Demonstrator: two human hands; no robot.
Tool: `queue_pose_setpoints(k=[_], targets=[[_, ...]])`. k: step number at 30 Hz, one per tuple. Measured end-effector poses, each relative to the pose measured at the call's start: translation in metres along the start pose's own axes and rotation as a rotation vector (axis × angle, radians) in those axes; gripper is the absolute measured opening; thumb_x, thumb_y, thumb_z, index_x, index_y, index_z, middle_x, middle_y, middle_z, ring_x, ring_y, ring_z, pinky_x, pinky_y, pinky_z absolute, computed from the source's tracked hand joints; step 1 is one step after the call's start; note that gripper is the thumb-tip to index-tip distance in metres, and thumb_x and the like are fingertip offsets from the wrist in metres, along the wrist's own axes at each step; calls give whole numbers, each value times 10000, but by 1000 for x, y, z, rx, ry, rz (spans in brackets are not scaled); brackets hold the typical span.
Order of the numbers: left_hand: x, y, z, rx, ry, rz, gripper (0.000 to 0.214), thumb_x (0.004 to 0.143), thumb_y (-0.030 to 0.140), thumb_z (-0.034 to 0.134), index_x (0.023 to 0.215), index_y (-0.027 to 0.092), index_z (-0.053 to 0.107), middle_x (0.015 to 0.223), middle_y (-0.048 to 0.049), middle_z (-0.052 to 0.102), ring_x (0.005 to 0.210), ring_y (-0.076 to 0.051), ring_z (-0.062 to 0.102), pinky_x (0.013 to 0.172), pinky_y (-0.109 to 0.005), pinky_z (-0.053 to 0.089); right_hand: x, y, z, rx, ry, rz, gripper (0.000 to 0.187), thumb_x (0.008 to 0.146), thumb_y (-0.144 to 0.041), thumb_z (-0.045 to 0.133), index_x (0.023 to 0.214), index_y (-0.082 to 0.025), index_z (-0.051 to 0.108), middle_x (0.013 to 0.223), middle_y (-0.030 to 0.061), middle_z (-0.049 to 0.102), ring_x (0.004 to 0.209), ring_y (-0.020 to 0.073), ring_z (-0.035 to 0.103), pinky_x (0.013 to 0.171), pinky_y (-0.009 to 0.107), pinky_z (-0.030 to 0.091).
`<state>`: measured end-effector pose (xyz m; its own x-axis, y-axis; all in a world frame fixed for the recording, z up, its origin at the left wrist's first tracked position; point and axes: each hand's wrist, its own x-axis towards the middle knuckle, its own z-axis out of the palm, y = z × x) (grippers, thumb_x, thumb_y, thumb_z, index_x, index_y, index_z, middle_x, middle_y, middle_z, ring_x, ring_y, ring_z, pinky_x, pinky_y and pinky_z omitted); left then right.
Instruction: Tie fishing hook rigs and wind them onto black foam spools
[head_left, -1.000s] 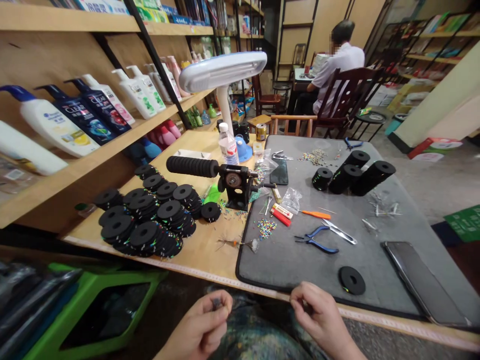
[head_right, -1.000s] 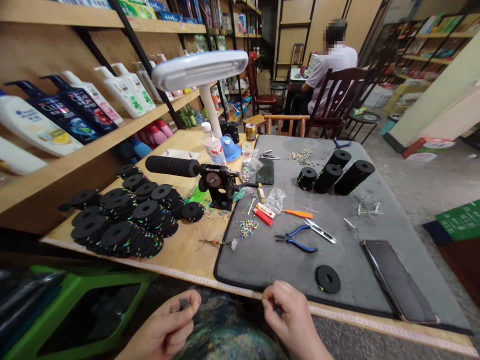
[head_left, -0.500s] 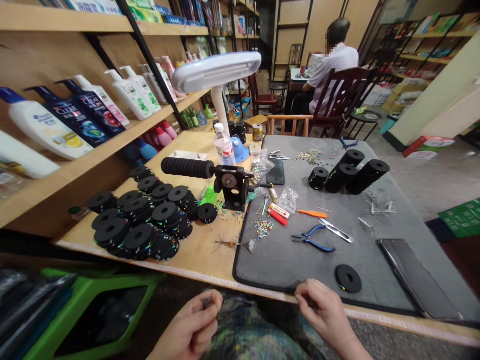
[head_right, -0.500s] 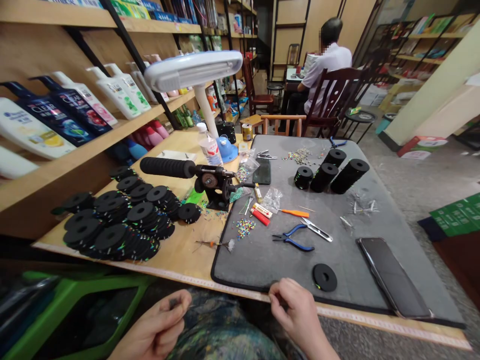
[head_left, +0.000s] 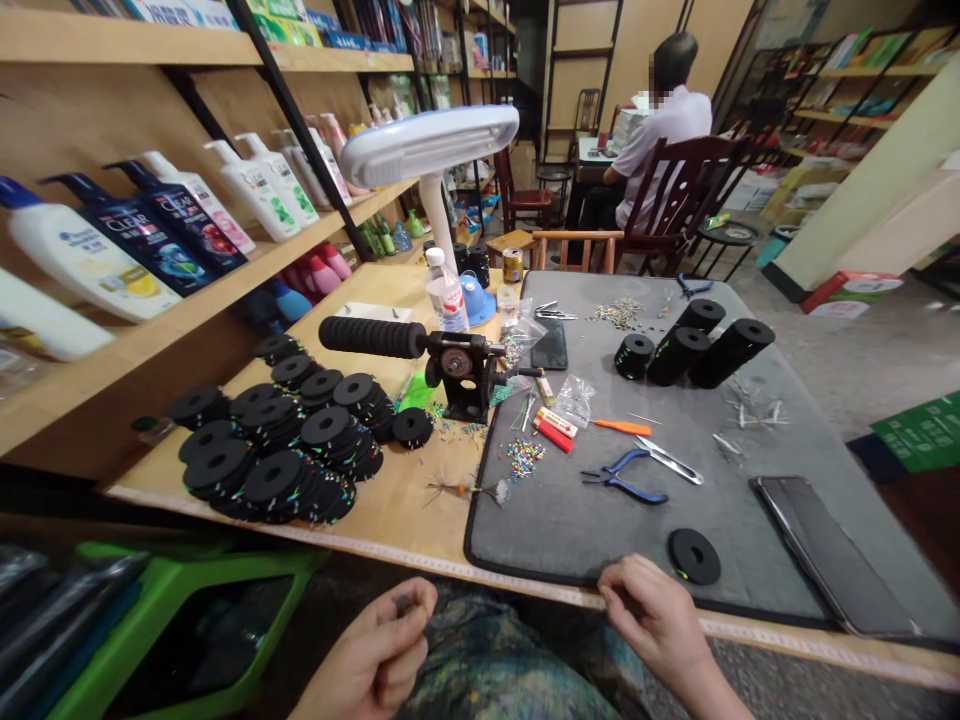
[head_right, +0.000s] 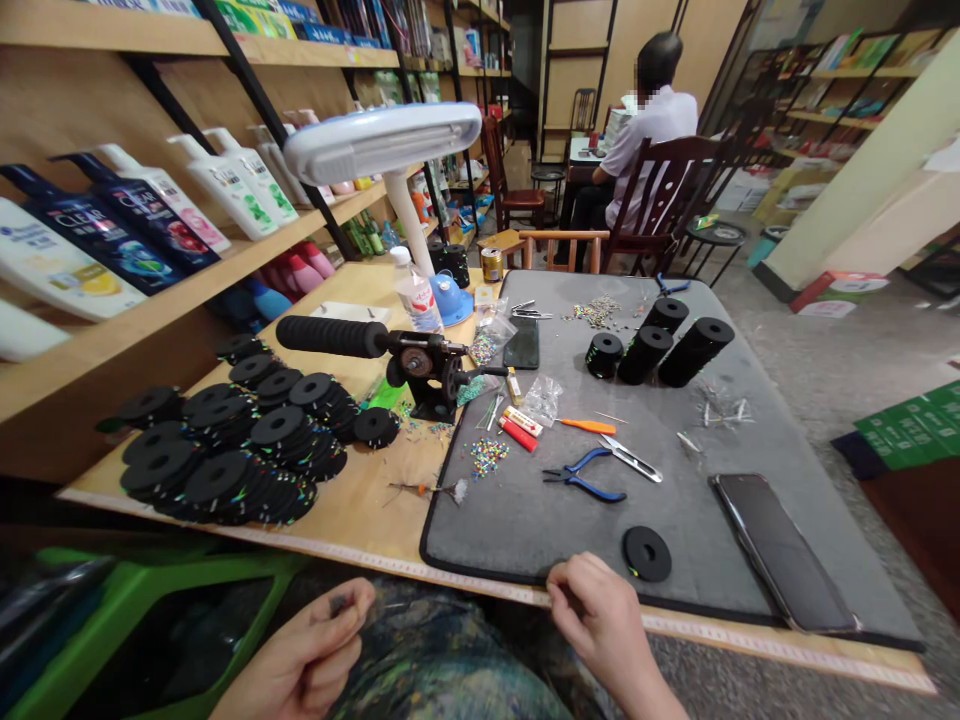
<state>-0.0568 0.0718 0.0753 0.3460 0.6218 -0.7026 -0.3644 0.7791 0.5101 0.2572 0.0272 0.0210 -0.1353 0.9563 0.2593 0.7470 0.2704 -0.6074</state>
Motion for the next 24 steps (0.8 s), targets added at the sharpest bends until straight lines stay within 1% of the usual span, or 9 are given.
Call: queue_pose_setpoints(k=[7,12,15,19,21,24], targets=[[4,1,0,25,8,2,403,506,368,881,663,162,572,480,136,183,390,11,74,364,-137,62,2,-1,-2,30,4,10,172,889,-175,459,749,-219,547,628,1,573,596,166,560,559,263,412],[6,3,0,63,19,45,393,523,376,872,680,161,582,497,132,181,410,3,79,373,-140,64,1,1,-1,56,-15,-6,129,914,-179,480,868,-233,587,731,24,644,706,188,599,638,289,454],[9,6,-1,90,45,77,406,514,385,873,705,161,593,514,130,195,422,-2,84,378,-142,67,-1,3,1,28,-9,9,128,920,-189,487,932,-237,606,770,34,668,734,196,612,648,297,469],[14,10,-3,123,75,93,435,505,412,868,734,160,597,523,129,207,434,-11,85,380,-148,71,-1,3,2,-9,33,7,139,917,-208,493,937,-234,628,763,38,684,717,195,625,636,293,487],[15,10,-2,155,82,109,430,522,421,856,737,157,594,523,129,206,437,-16,84,381,-151,70,0,1,2,-25,53,4,137,911,-218,502,939,-232,636,759,40,688,708,194,631,630,289,495],[16,10,1,246,96,178,406,568,435,826,741,151,593,529,120,237,442,-22,106,387,-157,77,2,-1,-1,-71,45,17,147,903,-212,512,977,-230,638,780,46,694,726,198,637,640,288,504]])
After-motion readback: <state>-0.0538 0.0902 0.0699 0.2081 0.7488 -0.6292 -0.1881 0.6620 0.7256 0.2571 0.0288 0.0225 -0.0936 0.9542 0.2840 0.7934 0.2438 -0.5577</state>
